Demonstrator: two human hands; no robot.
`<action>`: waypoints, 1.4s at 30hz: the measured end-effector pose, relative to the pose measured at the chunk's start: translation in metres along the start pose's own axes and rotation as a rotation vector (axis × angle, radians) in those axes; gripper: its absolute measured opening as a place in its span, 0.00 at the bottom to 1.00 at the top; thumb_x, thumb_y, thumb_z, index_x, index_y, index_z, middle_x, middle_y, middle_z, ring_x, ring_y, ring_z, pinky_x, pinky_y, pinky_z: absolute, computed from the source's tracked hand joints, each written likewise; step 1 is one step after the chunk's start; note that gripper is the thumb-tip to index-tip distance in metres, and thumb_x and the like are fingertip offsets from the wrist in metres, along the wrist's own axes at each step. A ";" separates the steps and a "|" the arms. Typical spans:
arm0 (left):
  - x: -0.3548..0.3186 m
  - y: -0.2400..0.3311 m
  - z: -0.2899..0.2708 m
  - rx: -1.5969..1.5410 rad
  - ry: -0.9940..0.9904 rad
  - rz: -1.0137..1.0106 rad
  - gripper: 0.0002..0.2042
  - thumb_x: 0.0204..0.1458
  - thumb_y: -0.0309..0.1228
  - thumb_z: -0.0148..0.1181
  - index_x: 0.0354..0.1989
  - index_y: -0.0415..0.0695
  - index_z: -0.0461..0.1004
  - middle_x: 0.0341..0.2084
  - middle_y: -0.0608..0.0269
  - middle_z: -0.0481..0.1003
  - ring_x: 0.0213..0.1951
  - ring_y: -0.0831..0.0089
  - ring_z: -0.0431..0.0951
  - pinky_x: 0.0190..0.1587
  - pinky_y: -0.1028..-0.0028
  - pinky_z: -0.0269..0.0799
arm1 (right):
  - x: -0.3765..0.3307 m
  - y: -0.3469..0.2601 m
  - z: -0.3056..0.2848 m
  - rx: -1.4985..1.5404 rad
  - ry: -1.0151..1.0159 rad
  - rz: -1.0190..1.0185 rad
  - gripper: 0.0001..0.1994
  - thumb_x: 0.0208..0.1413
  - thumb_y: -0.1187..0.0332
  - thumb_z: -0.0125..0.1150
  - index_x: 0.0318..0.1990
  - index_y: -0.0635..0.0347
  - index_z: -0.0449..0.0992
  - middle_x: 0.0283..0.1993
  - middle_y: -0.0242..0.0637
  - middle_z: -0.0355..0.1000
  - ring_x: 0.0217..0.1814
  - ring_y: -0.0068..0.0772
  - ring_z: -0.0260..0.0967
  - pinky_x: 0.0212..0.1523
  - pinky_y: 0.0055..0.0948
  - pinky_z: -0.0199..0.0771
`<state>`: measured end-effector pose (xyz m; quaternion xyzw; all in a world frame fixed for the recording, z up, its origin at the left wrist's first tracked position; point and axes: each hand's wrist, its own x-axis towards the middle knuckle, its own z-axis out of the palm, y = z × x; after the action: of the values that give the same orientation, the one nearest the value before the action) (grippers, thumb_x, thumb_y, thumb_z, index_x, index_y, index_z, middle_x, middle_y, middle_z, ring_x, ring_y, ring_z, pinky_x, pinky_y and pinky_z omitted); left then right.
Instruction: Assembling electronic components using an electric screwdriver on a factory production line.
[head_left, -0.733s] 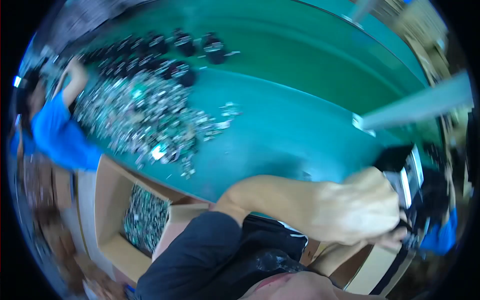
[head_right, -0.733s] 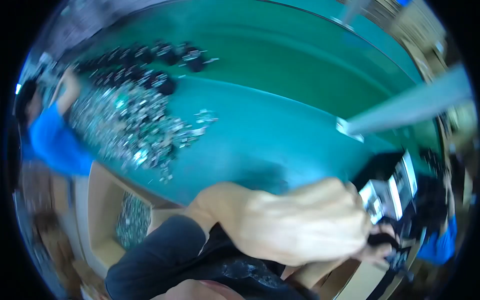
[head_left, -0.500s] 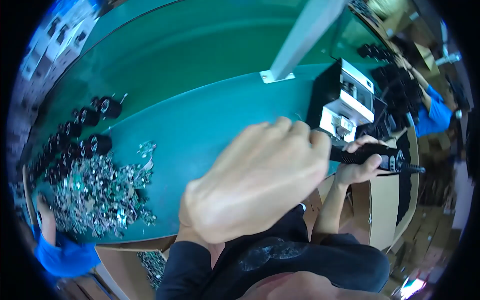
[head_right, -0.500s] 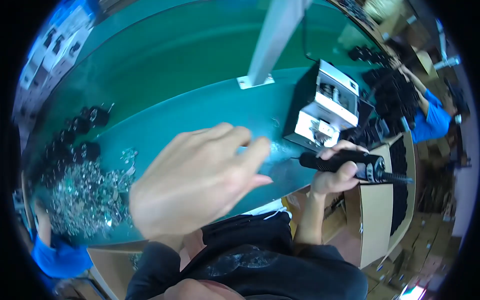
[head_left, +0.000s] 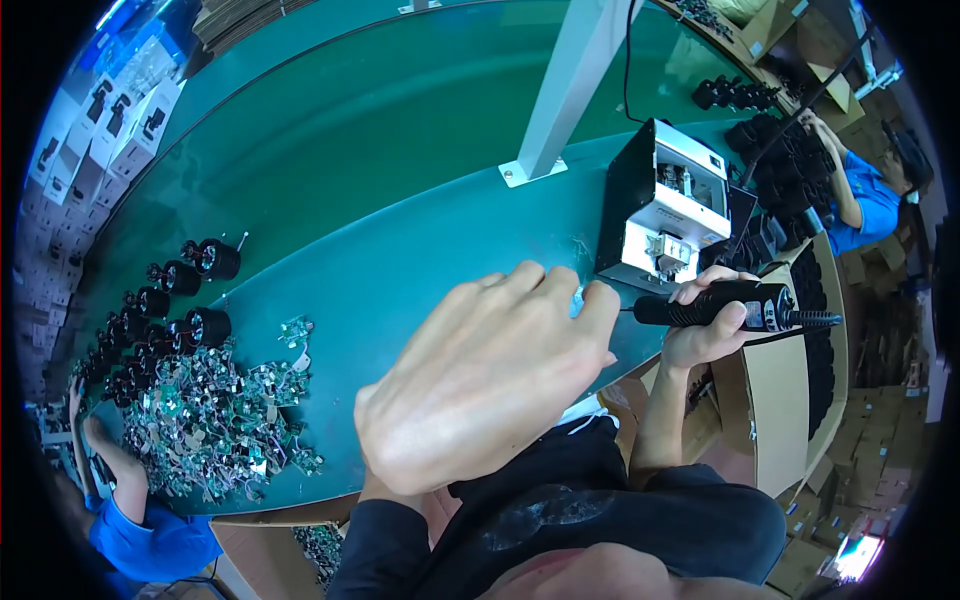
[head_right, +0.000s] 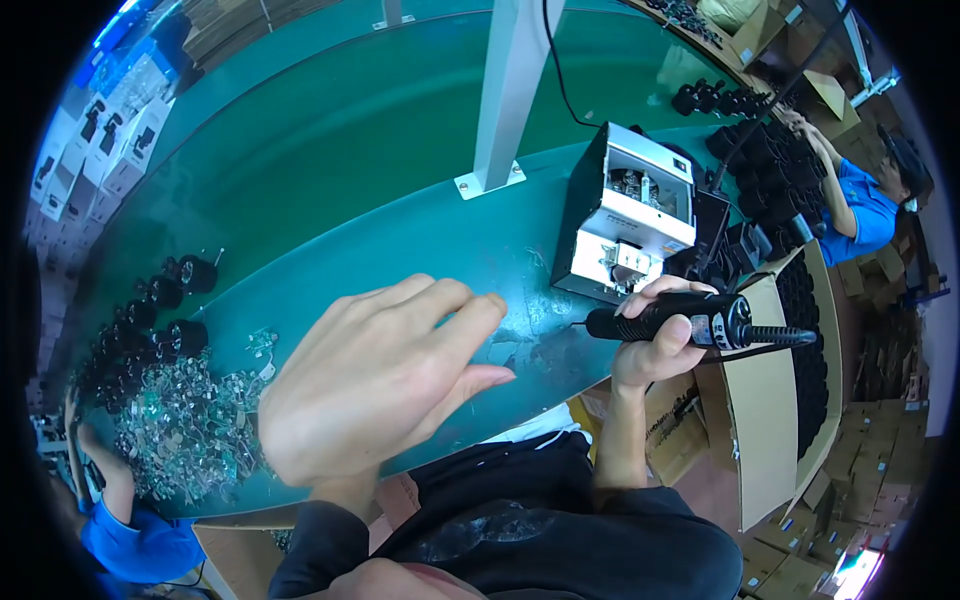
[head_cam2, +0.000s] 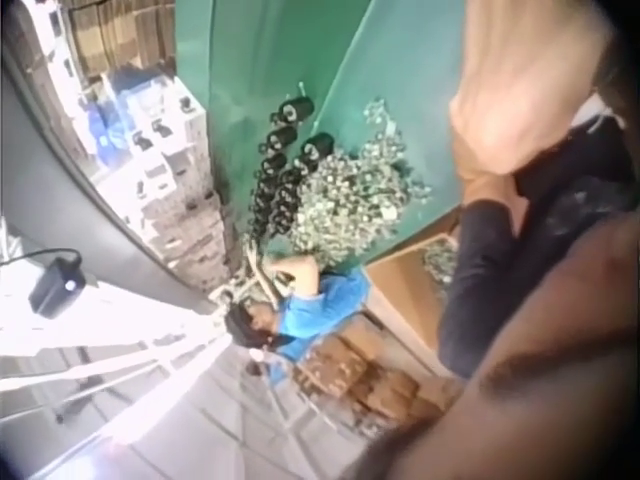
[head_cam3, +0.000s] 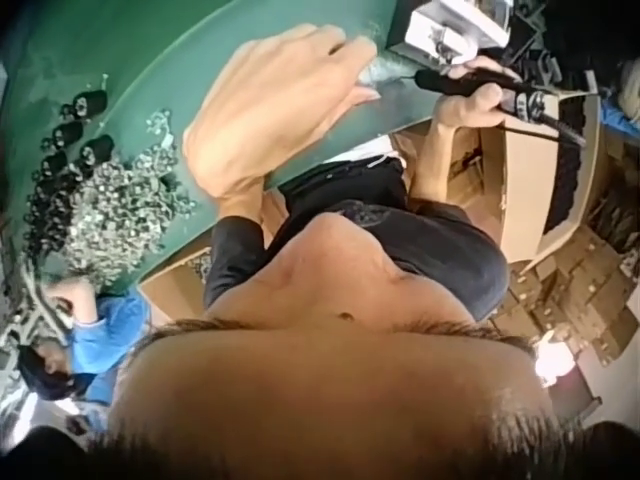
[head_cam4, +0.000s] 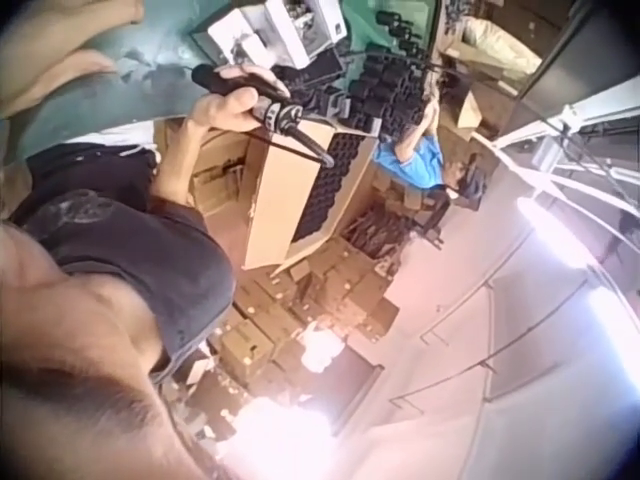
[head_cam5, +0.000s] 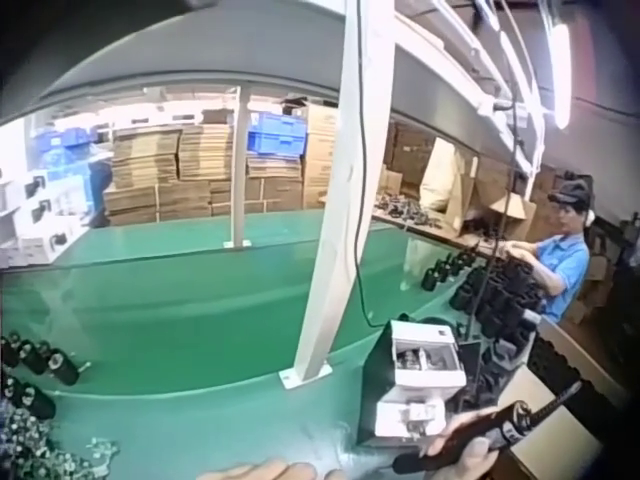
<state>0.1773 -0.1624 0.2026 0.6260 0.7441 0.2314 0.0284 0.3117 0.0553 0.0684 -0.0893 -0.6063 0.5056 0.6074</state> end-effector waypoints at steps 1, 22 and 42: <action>0.001 0.001 0.000 -0.017 0.023 0.010 0.08 0.44 0.23 0.59 0.32 0.37 0.68 0.25 0.54 0.71 0.28 0.60 0.73 0.30 0.67 0.69 | 0.000 0.001 -0.001 -0.001 0.002 0.005 0.21 0.64 0.52 0.48 0.52 0.61 0.59 0.32 0.41 0.70 0.18 0.23 0.64 0.20 0.19 0.67; -0.005 0.004 -0.005 -0.057 -0.126 0.076 0.08 0.46 0.25 0.58 0.32 0.35 0.68 0.26 0.52 0.72 0.31 0.61 0.73 0.33 0.68 0.71 | 0.000 -0.005 0.009 -0.057 0.055 0.003 0.21 0.62 0.48 0.50 0.41 0.61 0.64 0.28 0.36 0.71 0.16 0.21 0.64 0.19 0.17 0.66; -0.009 0.001 0.003 -0.025 0.032 0.147 0.05 0.45 0.24 0.57 0.30 0.36 0.70 0.24 0.53 0.73 0.28 0.64 0.72 0.30 0.71 0.68 | 0.000 0.002 -0.003 -0.130 0.019 0.044 0.22 0.64 0.48 0.47 0.43 0.61 0.63 0.30 0.36 0.71 0.19 0.21 0.63 0.25 0.18 0.66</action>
<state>0.1815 -0.1701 0.1984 0.6749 0.6935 0.2520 0.0075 0.3127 0.0576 0.0659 -0.1468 -0.6298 0.4774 0.5949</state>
